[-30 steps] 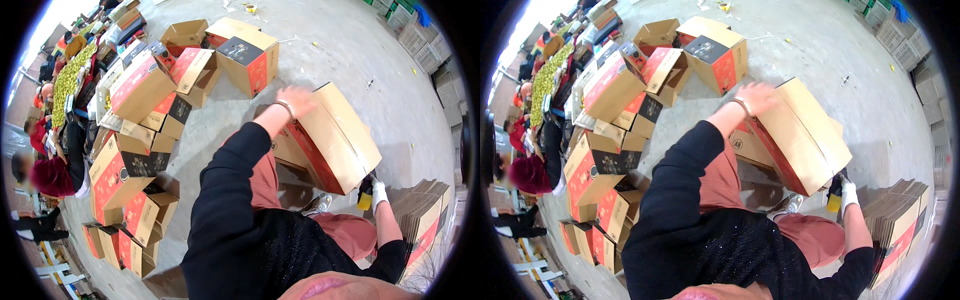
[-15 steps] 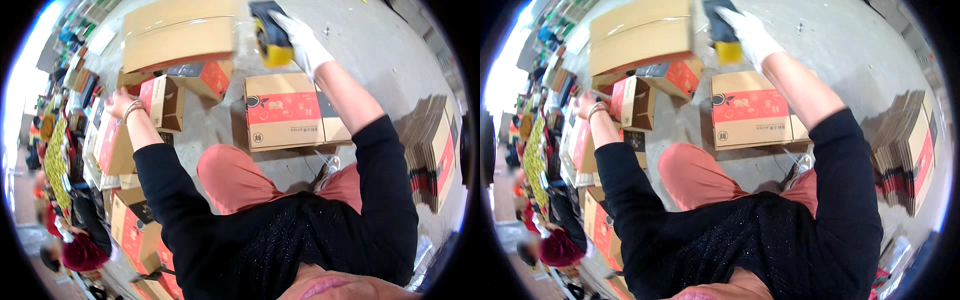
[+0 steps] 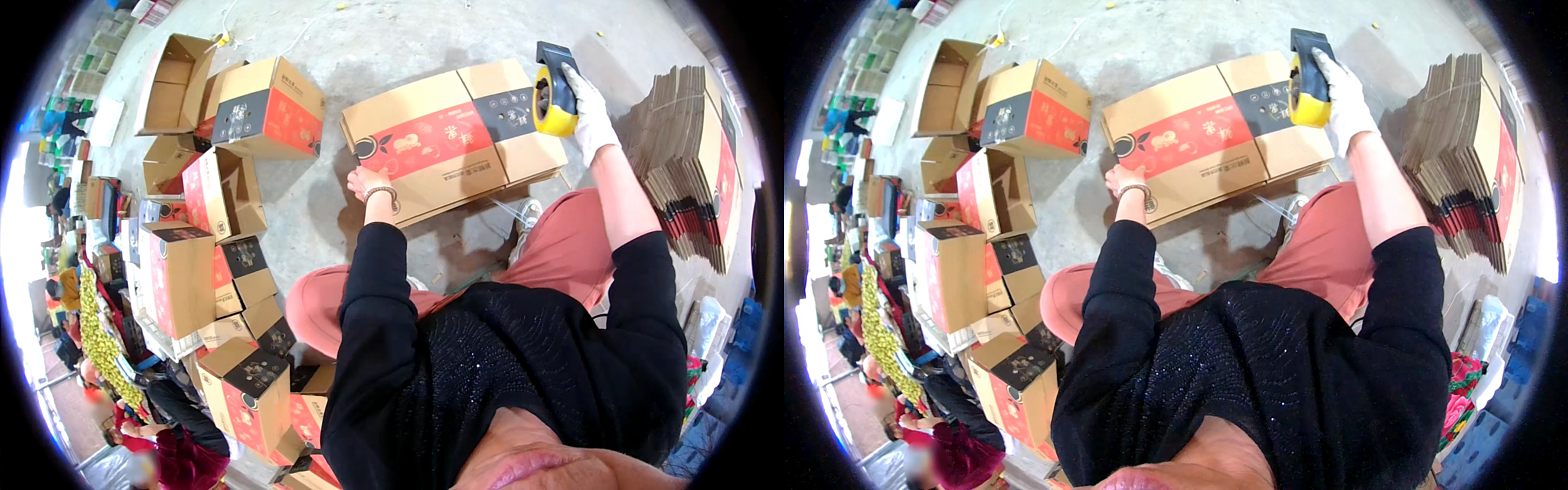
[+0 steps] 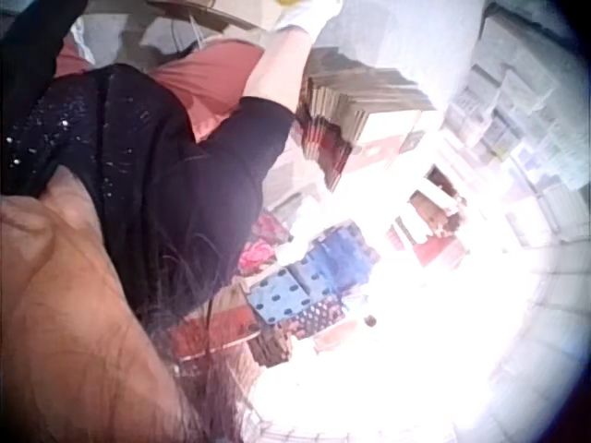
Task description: The person assembles flat-packed cardboard boxes by folding flaps and securing them with a handheld tape dispenser. The person repeatedly picks up boxes, folds them into shape, and applies tape to seal the seams.
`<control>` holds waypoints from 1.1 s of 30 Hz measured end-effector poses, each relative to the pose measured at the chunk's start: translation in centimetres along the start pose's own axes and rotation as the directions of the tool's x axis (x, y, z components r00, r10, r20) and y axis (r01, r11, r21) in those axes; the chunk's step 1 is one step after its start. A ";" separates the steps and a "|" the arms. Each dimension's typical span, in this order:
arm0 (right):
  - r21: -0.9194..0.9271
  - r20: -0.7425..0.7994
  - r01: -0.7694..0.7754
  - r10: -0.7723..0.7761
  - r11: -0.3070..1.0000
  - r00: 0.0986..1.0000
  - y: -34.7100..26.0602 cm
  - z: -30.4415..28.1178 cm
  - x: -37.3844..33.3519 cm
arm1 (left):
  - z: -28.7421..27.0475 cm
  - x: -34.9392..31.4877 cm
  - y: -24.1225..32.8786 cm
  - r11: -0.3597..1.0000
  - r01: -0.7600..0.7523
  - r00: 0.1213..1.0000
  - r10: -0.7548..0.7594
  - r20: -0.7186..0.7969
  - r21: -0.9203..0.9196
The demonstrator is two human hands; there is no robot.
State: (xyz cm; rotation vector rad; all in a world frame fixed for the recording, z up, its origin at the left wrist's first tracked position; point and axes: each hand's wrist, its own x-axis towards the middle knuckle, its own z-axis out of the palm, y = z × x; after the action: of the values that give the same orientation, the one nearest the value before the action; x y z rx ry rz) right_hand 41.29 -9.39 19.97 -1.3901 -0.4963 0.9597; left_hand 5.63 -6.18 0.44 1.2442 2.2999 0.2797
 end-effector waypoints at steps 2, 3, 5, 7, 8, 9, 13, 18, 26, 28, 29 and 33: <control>0.012 0.008 -0.016 0.016 1.000 1.000 -0.1 -1.5 1.2 | -1.3 -1.5 0.9 0.999 -0.004 1.000 0.003 0.006 0.038; 0.021 -0.005 0.009 -0.009 1.000 1.000 -0.1 -2.3 1.4 | -1.0 -1.9 0.7 0.998 0.051 0.996 -0.053 0.066 0.040; 0.022 0.021 0.076 -0.076 0.997 0.997 -0.4 -2.8 1.5 | -0.8 -2.7 0.9 0.987 0.148 0.972 -0.156 0.176 0.058; 0.016 0.077 0.101 -0.102 0.995 0.992 -0.9 -3.2 1.0 | 0.3 -2.3 1.1 0.983 0.158 0.955 -0.176 0.240 0.092; 0.026 0.099 0.099 -0.101 0.995 0.990 -0.9 -3.2 0.9 | 1.8 0.0 -0.1 0.984 0.165 0.931 -0.180 0.318 0.073; 0.031 0.115 0.100 -0.103 0.994 0.988 -1.2 -3.4 0.8 | 3.4 2.1 -1.2 0.984 0.171 0.898 -0.179 0.402 0.056; 0.089 0.019 0.097 -0.099 0.991 0.995 -0.3 -5.8 2.6 | 4.0 1.7 1.3 0.905 0.300 0.933 -0.214 0.288 -0.301; 0.187 -0.089 0.151 -0.136 0.971 0.987 -0.8 -7.4 3.5 | 6.0 1.2 3.1 0.982 0.169 0.985 -0.165 0.055 -0.084; 0.054 -0.245 0.172 -0.154 0.984 0.957 -1.1 -10.4 3.6 | 4.8 2.3 7.1 0.525 0.060 0.855 0.411 0.315 -0.849; -0.082 -0.334 0.210 -0.225 0.974 0.915 -2.2 -11.5 3.3 | -2.1 -2.2 11.1 0.344 0.143 0.837 0.458 0.299 -0.928; -0.202 -0.363 0.288 -0.344 0.936 0.866 -2.1 -11.8 3.7 | -6.0 -2.8 11.3 0.426 -0.003 0.840 0.491 0.229 -0.905; -0.553 -0.495 0.188 -0.502 0.812 0.709 0.2 -17.4 8.4 | -13.9 -1.9 8.3 0.250 -0.220 0.706 0.708 0.023 -0.943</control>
State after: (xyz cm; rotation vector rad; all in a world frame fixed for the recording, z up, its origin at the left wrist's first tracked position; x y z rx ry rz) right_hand 59.64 -13.03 14.98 -1.8531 -0.4739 0.0011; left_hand 5.24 -2.30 16.28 1.1491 0.8972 1.1568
